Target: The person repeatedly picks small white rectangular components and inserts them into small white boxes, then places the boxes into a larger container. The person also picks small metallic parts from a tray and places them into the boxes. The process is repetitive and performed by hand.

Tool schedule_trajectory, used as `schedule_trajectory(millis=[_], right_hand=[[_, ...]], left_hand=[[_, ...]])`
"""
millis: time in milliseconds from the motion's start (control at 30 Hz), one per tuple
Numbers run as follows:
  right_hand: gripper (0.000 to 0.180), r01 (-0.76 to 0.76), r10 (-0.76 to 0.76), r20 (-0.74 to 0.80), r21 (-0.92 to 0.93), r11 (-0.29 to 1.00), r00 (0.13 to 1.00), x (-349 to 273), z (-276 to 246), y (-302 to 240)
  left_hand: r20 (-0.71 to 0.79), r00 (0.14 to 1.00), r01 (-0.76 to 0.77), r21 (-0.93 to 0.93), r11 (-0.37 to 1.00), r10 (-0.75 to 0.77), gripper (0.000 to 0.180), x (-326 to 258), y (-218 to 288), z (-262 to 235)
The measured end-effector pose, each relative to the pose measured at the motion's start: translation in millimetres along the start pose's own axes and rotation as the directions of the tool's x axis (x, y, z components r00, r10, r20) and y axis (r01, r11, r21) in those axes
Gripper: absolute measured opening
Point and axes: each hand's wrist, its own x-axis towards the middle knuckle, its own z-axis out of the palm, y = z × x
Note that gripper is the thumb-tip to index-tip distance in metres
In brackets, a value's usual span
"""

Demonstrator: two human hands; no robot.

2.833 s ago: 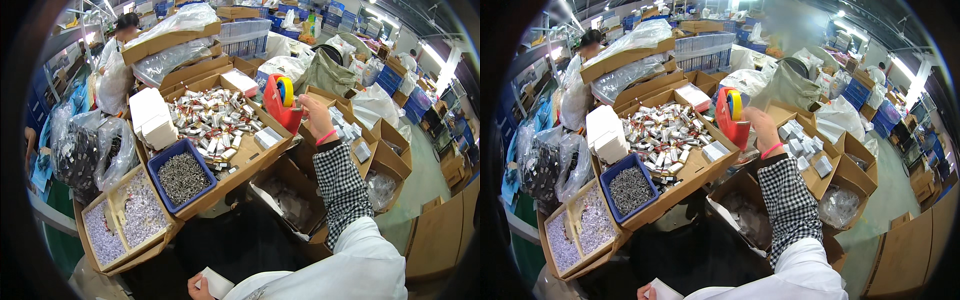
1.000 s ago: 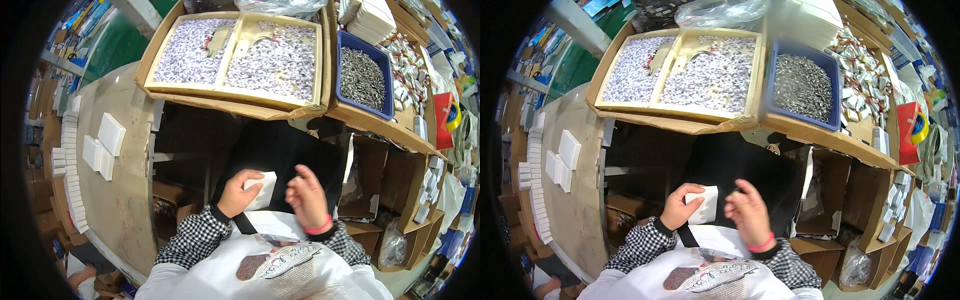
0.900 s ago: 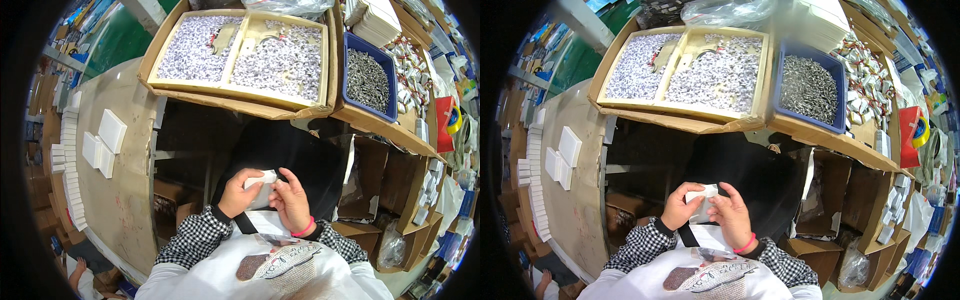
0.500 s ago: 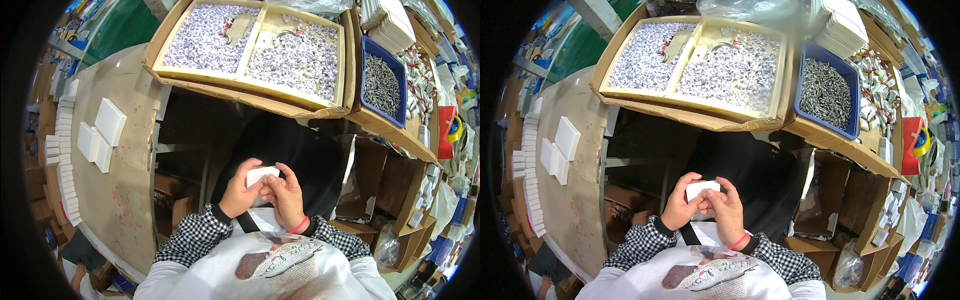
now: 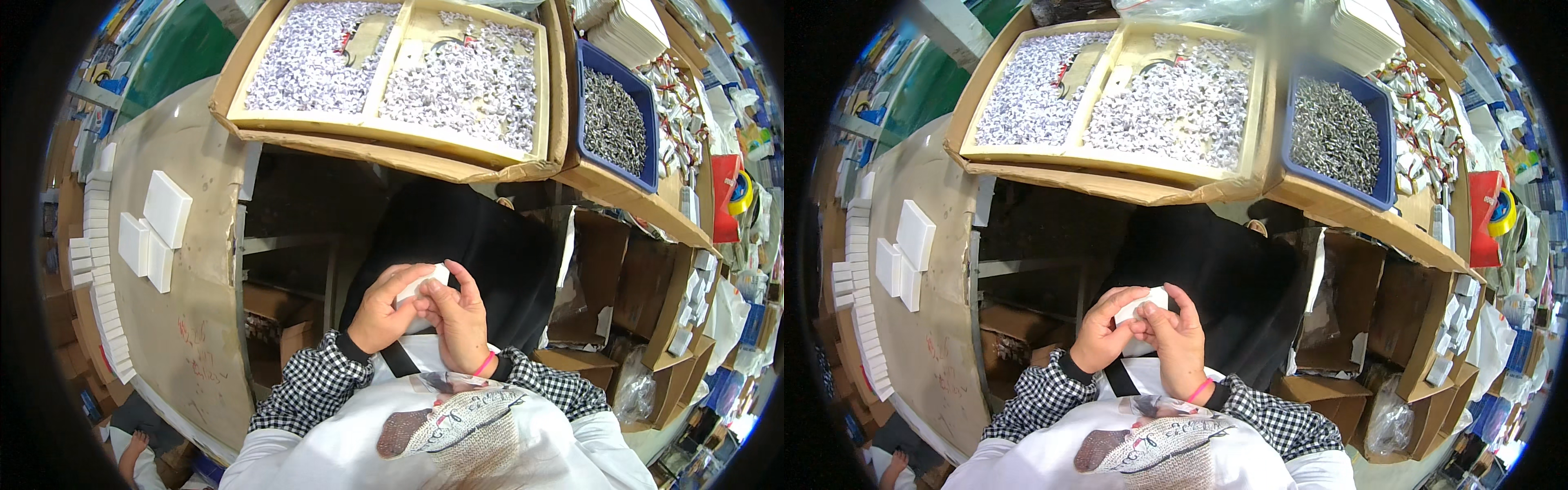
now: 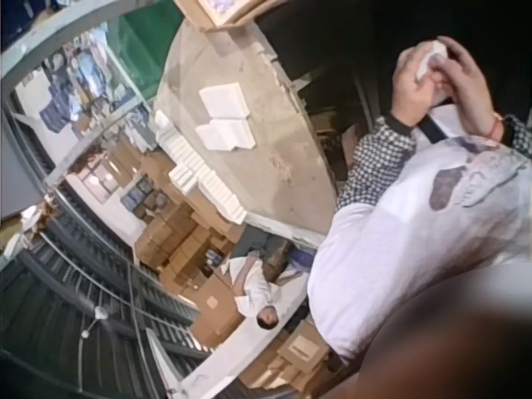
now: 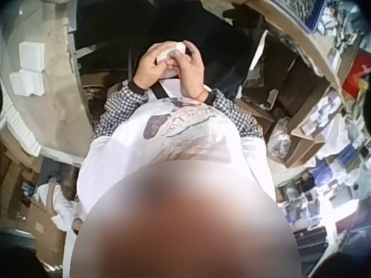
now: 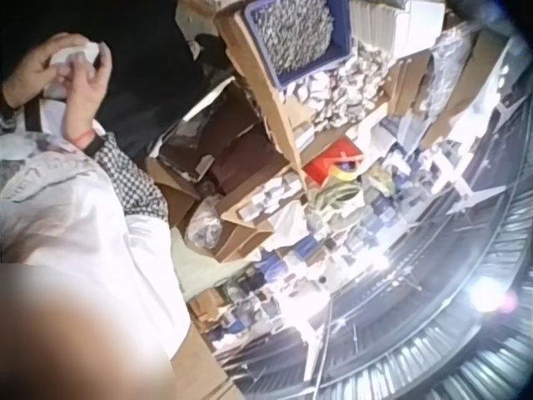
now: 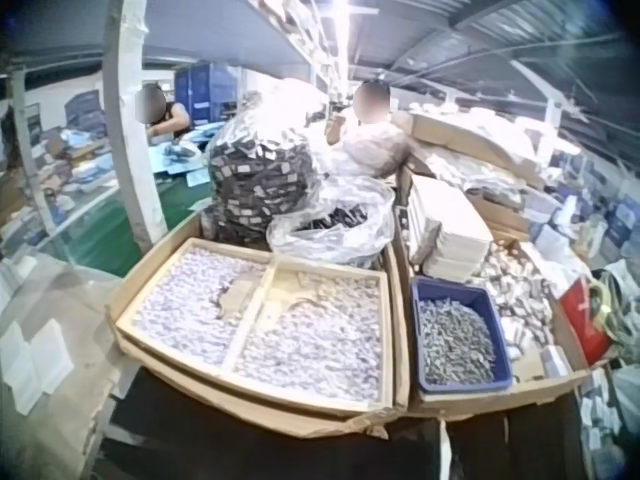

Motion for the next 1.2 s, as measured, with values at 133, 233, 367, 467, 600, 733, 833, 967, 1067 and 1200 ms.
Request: schedule_trajectory(millis=[133, 233, 367, 467, 600, 733, 833, 967, 1067, 1200], right_hand=[[0.049, -0.001, 0.001, 0.0, 0.005, 1.0, 1.0, 1, 0, 3], [0.055, -0.023, 0.023, 0.005, -0.031, 0.999, 1.0, 0, 0, 3], [0.06, -0.068, 0.072, 0.036, -0.102, 0.992, 0.997, -1, -1, -1], [0.061, -0.125, 0.134, 0.035, -0.184, 0.975, 0.99, 1, -5, -6], [0.059, -0.332, 0.392, 0.114, -0.35, 0.876, 0.913, 9, -14, -16], [0.056, -0.144, 0.356, 0.162, -0.706, 0.693, 0.92, 15, -22, -20], [0.054, 0.217, 0.207, 0.277, -0.938, 0.27, 0.938, 23, -37, -28], [0.049, 0.422, 0.127, 0.435, -0.899, 0.116, 0.891, 35, -54, -22], [0.044, 0.475, -0.011, 0.512, -0.788, 0.391, 0.859, 47, -55, -20], [0.04, 0.295, 0.039, 0.475, -0.608, 0.737, 0.879, 53, -46, -48]], left_hand=[[0.007, 0.999, -0.045, 0.008, 0.999, 0.045, 0.043, 3, 2, -4], [-0.025, 1.0, -0.002, -0.013, 1.0, 0.002, 0.029, 3, 4, -3], [-0.146, 0.98, 0.136, 0.004, 0.991, -0.134, 0.016, 4, 7, 6], [-0.153, 0.964, 0.22, 0.009, 0.976, -0.216, 0.016, 4, 8, 9], [-0.179, 0.953, 0.248, 0.001, 0.969, -0.244, 0.014, 7, 6, 5], [-0.151, 0.963, 0.231, 0.026, 0.973, -0.224, 0.015, 6, 4, 2], [-0.127, 0.967, 0.229, 0.06, 0.972, -0.22, 0.022, 3, -1, -1], [-0.039, 0.965, 0.26, 0.004, 0.966, -0.259, 0.034, 6, -9, -8], [0.087, 0.975, 0.218, -0.156, 0.963, -0.206, 0.054, 18, -5, -17], [0.064, 0.996, -0.076, 0.114, 0.99, 0.069, 0.078, 40, 18, -29]])
